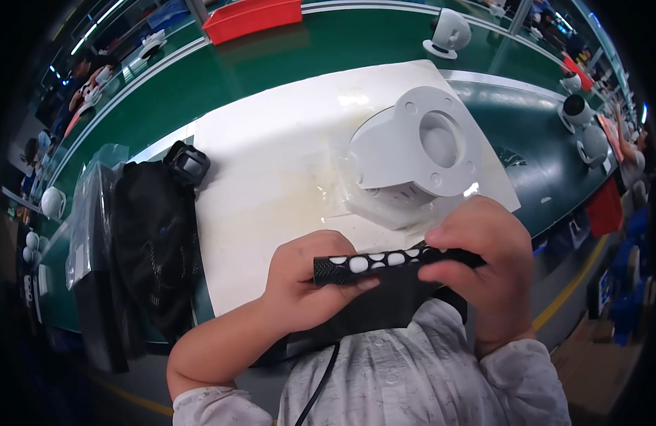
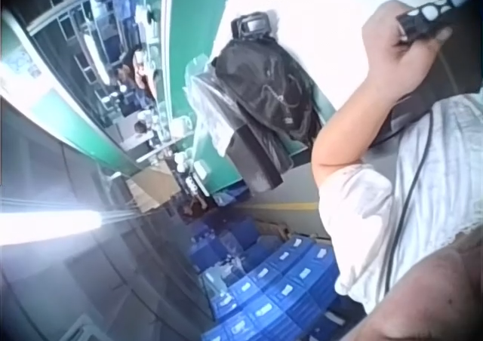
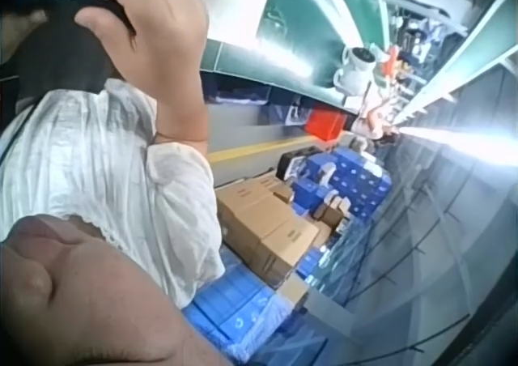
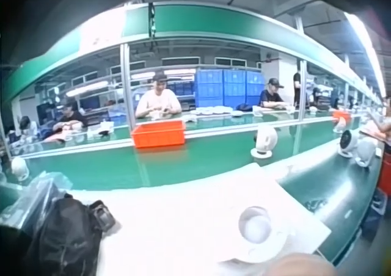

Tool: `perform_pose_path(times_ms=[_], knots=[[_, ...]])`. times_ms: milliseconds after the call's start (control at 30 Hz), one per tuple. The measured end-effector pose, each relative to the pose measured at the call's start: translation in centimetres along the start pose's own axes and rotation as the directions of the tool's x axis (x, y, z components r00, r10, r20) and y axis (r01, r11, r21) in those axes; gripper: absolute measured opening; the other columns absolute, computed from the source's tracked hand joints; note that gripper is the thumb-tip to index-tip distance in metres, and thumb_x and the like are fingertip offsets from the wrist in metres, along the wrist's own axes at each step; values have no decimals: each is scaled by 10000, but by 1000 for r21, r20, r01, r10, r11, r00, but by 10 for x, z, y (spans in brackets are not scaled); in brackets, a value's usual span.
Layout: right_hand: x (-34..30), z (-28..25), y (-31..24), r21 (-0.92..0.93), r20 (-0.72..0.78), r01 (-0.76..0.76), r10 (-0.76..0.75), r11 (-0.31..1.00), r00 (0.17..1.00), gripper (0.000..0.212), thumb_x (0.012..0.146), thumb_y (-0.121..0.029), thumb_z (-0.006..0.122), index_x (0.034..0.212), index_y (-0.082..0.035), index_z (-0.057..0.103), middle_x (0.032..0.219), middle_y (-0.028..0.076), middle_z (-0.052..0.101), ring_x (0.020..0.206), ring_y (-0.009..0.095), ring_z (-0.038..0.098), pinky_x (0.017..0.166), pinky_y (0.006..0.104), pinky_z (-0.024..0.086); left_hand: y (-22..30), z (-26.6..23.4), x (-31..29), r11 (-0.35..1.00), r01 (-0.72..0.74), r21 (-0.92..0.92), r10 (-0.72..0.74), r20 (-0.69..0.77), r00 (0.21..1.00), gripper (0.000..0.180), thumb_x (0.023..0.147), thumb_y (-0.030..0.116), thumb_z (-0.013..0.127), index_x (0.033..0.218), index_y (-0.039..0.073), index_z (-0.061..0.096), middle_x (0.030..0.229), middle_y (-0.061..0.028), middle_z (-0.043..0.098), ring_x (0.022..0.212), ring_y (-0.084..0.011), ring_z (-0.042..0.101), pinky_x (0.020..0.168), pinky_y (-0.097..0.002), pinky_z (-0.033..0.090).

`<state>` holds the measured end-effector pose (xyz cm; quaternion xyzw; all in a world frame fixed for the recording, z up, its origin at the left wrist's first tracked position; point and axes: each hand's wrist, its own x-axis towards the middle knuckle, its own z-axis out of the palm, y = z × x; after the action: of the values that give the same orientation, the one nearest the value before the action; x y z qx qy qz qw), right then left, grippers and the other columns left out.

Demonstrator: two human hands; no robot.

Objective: Assembling components of white spherical security cameras on a factory production line.

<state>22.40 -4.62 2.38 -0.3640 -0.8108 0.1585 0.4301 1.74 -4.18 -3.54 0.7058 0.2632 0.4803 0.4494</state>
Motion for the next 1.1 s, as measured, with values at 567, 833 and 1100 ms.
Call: perform_pose_path(times_ms=[567, 833, 1100], knots=[[-3, 5, 7, -106, -180, 261, -276, 960, 944, 151, 590, -56, 695, 692, -100, 593, 845, 61, 574, 850, 248, 549, 758, 339, 428, 3, 4, 4, 989, 81, 121, -73, -72, 995, 109, 640, 16, 683, 712, 24, 602, 573, -61, 535, 486, -171, 502, 447, -261, 369], [-14, 5, 17, 0, -80, 99, -99, 995, 992, 261, 628, 5, 659, 831, -106, 538, 767, 10, 537, 802, 211, 542, 732, 325, 368, 1, 4, 2, 987, 74, 141, -61, -93, 994, 102, 639, 22, 680, 704, 28, 602, 567, -65, 531, 484, -177, 500, 443, -266, 364], [2, 35, 12, 200, -238, 370, -322, 907, 917, 413, 628, 13, 656, 1016, -94, 565, 841, 26, 513, 650, 157, 522, 563, 272, 379, 3, 5, 3, 993, 42, 111, -34, -71, 997, 87, 645, 33, 679, 702, 39, 614, 573, -65, 540, 481, -180, 500, 443, -268, 366]])
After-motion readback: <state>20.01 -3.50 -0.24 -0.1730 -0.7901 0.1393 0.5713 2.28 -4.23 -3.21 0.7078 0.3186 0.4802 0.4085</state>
